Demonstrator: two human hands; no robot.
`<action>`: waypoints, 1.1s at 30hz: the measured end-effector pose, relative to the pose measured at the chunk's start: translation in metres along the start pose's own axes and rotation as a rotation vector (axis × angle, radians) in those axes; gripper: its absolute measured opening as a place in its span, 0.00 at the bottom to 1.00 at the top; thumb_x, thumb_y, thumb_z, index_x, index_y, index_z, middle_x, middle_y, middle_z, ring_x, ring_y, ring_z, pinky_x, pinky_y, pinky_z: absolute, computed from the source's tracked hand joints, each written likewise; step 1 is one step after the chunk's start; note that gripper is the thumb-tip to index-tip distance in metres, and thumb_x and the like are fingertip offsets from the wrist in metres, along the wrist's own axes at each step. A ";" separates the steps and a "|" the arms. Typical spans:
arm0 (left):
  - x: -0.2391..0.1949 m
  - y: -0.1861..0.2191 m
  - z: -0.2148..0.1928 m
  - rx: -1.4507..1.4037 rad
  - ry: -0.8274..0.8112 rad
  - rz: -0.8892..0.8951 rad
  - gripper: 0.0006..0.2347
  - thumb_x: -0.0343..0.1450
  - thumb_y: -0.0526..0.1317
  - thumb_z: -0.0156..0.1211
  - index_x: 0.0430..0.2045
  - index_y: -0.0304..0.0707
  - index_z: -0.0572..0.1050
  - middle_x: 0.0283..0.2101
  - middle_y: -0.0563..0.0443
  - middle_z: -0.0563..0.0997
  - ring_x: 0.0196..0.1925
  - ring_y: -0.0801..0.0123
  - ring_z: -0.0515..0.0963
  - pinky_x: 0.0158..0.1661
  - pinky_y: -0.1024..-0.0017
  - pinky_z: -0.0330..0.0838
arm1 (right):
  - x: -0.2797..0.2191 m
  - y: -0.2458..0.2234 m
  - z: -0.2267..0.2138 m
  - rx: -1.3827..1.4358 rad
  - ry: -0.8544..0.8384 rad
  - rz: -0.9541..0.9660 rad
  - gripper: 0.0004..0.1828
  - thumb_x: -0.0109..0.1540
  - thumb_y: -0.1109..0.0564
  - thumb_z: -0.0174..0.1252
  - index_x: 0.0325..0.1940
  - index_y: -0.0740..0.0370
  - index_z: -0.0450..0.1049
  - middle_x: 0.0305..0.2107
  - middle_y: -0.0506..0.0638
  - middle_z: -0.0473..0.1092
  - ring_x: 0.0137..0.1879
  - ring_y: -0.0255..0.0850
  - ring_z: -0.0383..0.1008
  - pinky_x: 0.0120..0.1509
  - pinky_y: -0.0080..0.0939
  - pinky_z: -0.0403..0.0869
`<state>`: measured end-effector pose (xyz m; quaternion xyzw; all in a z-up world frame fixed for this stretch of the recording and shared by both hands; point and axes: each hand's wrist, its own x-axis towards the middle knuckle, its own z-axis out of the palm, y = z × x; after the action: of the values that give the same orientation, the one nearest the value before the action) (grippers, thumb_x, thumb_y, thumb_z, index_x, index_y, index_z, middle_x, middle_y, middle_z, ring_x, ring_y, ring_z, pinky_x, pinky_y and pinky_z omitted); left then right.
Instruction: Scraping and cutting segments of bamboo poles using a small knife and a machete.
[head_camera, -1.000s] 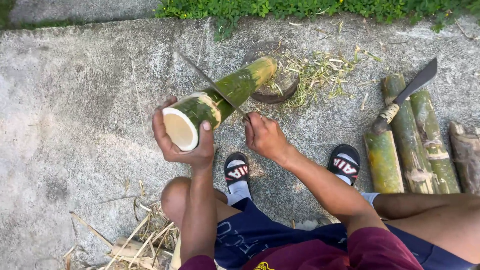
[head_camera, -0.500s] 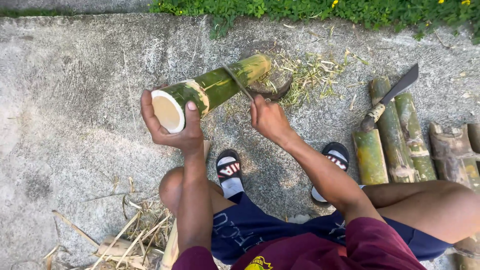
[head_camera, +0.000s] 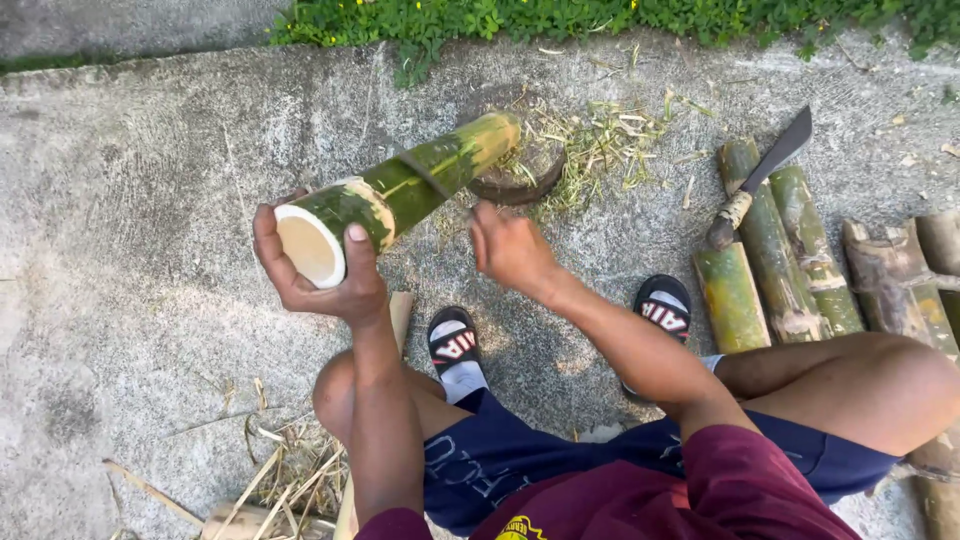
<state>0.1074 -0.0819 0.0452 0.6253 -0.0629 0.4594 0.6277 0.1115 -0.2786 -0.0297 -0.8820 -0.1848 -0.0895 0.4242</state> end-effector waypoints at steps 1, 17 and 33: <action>-0.002 0.002 0.001 -0.002 -0.002 0.002 0.34 0.71 0.42 0.73 0.68 0.24 0.60 0.59 0.36 0.74 0.61 0.54 0.79 0.62 0.60 0.80 | 0.000 -0.007 0.000 0.000 0.004 0.000 0.08 0.69 0.61 0.46 0.44 0.71 0.68 0.22 0.67 0.72 0.22 0.59 0.77 0.22 0.51 0.76; -0.004 -0.004 -0.003 0.049 0.014 0.053 0.35 0.69 0.48 0.73 0.66 0.26 0.62 0.57 0.37 0.75 0.58 0.53 0.81 0.59 0.59 0.83 | 0.007 0.028 0.001 -0.071 -0.052 0.193 0.13 0.71 0.57 0.42 0.55 0.67 0.65 0.22 0.60 0.71 0.19 0.50 0.73 0.20 0.46 0.72; 0.005 -0.011 -0.004 -0.004 0.068 -0.028 0.34 0.69 0.42 0.73 0.66 0.23 0.61 0.57 0.35 0.75 0.56 0.54 0.80 0.58 0.62 0.81 | 0.005 0.021 0.051 -0.091 0.030 -0.080 0.08 0.71 0.62 0.48 0.41 0.71 0.66 0.17 0.56 0.69 0.17 0.50 0.71 0.18 0.47 0.69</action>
<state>0.1151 -0.0734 0.0401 0.6087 -0.0335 0.4714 0.6373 0.1251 -0.2498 -0.0749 -0.8908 -0.2093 -0.1281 0.3825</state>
